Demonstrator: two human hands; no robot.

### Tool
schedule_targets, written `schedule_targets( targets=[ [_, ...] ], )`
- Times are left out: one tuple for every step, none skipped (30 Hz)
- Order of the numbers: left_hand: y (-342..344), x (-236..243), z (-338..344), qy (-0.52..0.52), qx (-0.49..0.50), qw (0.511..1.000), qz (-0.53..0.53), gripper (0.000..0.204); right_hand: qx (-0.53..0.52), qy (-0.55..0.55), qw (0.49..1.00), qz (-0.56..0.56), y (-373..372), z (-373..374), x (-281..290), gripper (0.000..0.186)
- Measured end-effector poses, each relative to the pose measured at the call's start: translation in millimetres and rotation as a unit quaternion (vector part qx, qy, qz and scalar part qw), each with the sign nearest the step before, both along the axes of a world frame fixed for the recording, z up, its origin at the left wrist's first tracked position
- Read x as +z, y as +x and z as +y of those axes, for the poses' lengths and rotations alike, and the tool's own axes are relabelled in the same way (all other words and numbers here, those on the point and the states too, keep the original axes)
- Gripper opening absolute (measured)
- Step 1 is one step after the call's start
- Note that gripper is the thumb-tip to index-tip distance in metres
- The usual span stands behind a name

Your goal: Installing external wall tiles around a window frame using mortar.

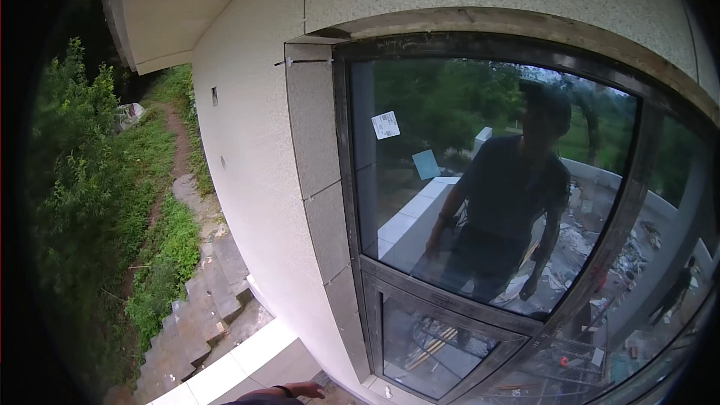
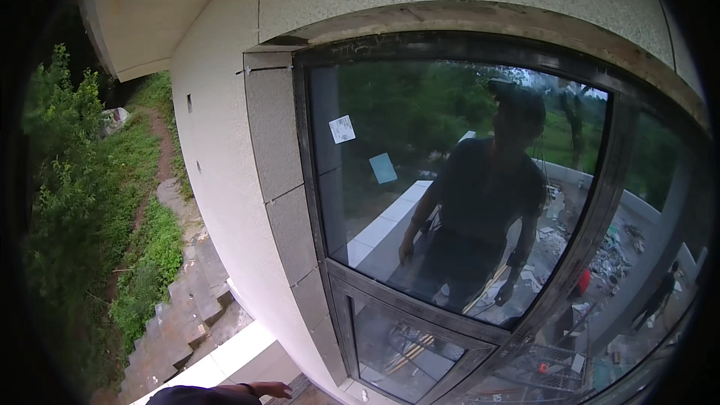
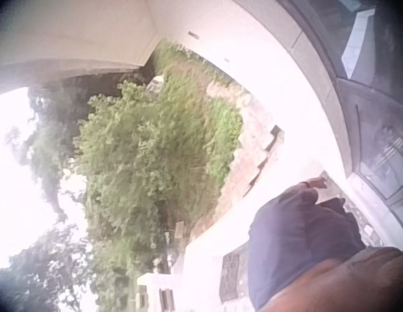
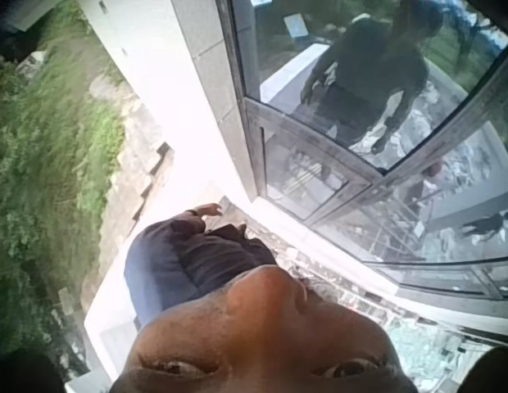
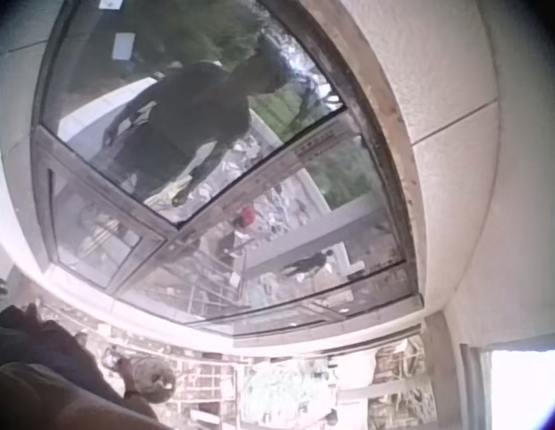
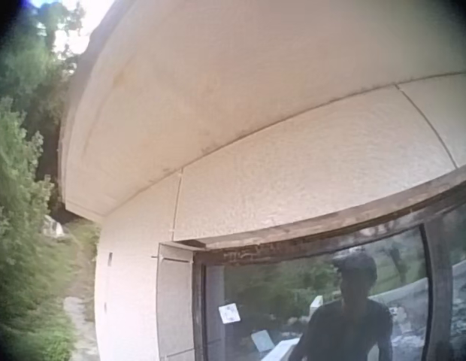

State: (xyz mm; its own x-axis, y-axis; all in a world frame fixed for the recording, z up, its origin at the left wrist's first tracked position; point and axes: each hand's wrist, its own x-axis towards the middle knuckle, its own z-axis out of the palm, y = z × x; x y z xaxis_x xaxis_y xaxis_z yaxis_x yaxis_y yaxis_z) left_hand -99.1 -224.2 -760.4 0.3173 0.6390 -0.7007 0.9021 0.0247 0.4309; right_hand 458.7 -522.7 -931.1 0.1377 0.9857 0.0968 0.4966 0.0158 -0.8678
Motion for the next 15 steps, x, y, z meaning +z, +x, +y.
schedule_targets(
  targets=[
    [14.1,3.5,3.0,0.064,-0.012,0.998,0.003,0.06,0.003,-0.034,0.999,-0.005,0.8,-4.5,5.8,0.028],
    [39.6,29.4,21.2,0.032,-0.016,0.999,-0.03,0.062,-0.01,-0.066,0.998,-0.012,-1.2,-9.4,12.6,0.027],
    [43.5,26.1,26.3,0.051,-0.03,0.998,-0.012,0.062,-0.003,-0.097,0.995,-0.012,-1.9,-11.1,21.1,0.027],
    [47.4,26.1,26.7,0.085,-0.011,0.996,-0.031,0.058,0.0,-0.128,0.992,-0.015,-0.5,-13.3,23.2,0.026],
    [53.2,25.9,31.1,0.087,-0.006,0.996,0.006,0.058,0.002,-0.159,0.987,-0.018,-0.8,-16.1,25.2,0.025],
    [58.9,28.4,37.2,0.083,-0.019,0.996,0.002,0.059,-0.001,-0.19,0.982,-0.021,-2.6,-19.7,28.0,0.024],
    [61.7,29.6,42.3,0.081,-0.03,0.996,-0.001,0.059,-0.001,-0.22,0.975,-0.025,0.6,-21.8,26.4,0.024],
    [64.7,30.7,46.4,0.08,-0.033,0.996,0.003,0.059,-0.003,-0.249,0.968,-0.026,1.5,-25.9,24.7,0.023],
    [67.6,26.4,55.5,0.089,-0.059,0.994,0.006,0.059,-0.011,-0.278,0.96,-0.026,0.1,-28.4,26.2,0.023],
    [75.1,21.7,66.9,0.089,-0.093,0.992,0.004,0.059,-0.027,-0.314,0.949,-0.024,1.4,-36.6,28.2,0.023],
    [82.8,17.3,78.5,0.08,-0.119,0.99,0.004,0.059,-0.05,-0.352,0.934,-0.018,-2.0,-48.7,30.6,0.023],
    [93.7,12.7,92.9,0.078,-0.15,0.986,0.003,0.058,-0.079,-0.392,0.917,-0.007,-11.2,-65.4,33.6,0.023],
    [108.7,8.0,105.7,0.084,-0.194,0.977,0.003,0.057,-0.118,-0.424,0.898,0.014,-33.6,-84.6,37.1,0.023],
    [118.8,2.9,112.6,0.081,-0.23,0.97,0.001,0.055,-0.173,-0.438,0.881,0.048,-28.2,-98.6,38.7,0.023],
    [126.5,-9.9,122.9,0.075,-0.278,0.958,-0.002,0.054,-0.224,-0.259,0.931,0.125,-45.8,-114.6,37.2,0.021]
  ],
)
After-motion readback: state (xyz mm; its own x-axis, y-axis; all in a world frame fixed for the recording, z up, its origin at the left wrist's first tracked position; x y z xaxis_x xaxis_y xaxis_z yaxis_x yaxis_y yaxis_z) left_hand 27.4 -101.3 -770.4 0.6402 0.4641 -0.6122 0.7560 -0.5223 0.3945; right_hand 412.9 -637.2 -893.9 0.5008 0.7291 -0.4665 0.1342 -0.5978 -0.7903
